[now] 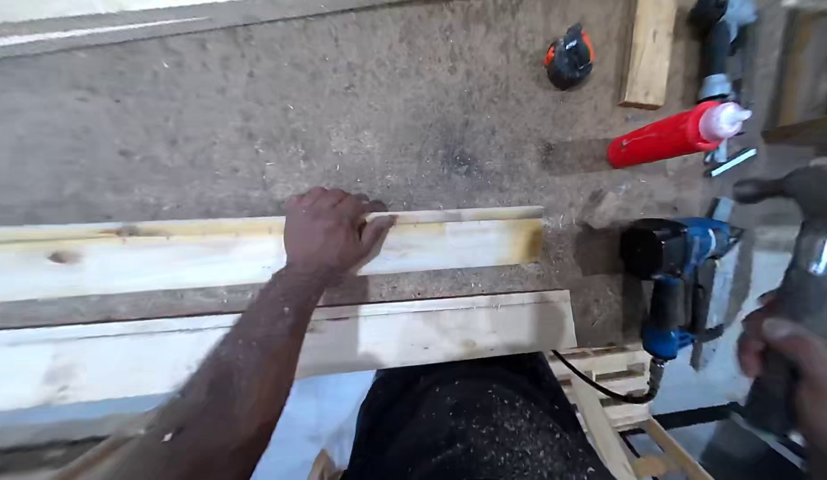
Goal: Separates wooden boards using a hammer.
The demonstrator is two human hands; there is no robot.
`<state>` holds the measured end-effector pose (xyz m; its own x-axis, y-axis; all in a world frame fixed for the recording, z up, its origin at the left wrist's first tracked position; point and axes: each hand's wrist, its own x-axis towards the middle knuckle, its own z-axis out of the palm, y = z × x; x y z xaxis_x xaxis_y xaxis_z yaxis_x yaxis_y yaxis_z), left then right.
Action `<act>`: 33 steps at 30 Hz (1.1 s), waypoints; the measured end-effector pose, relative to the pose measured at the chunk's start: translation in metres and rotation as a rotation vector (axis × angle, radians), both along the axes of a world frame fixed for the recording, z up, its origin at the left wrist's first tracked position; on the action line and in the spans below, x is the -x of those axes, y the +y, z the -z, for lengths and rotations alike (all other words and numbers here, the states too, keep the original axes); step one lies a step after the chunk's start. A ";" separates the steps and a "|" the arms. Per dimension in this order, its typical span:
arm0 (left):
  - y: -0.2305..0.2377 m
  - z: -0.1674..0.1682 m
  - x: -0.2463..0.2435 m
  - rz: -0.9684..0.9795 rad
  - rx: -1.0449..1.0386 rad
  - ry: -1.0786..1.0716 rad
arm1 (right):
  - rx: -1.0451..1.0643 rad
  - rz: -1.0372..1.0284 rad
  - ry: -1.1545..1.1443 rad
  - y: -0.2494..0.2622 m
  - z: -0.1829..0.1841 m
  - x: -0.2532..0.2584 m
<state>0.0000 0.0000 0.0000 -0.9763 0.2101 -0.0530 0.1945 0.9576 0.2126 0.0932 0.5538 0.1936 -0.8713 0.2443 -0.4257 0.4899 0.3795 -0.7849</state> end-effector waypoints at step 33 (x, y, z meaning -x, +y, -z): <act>-0.009 0.020 -0.060 -0.247 -0.154 0.178 | -0.912 -1.134 -0.549 -0.262 0.028 0.079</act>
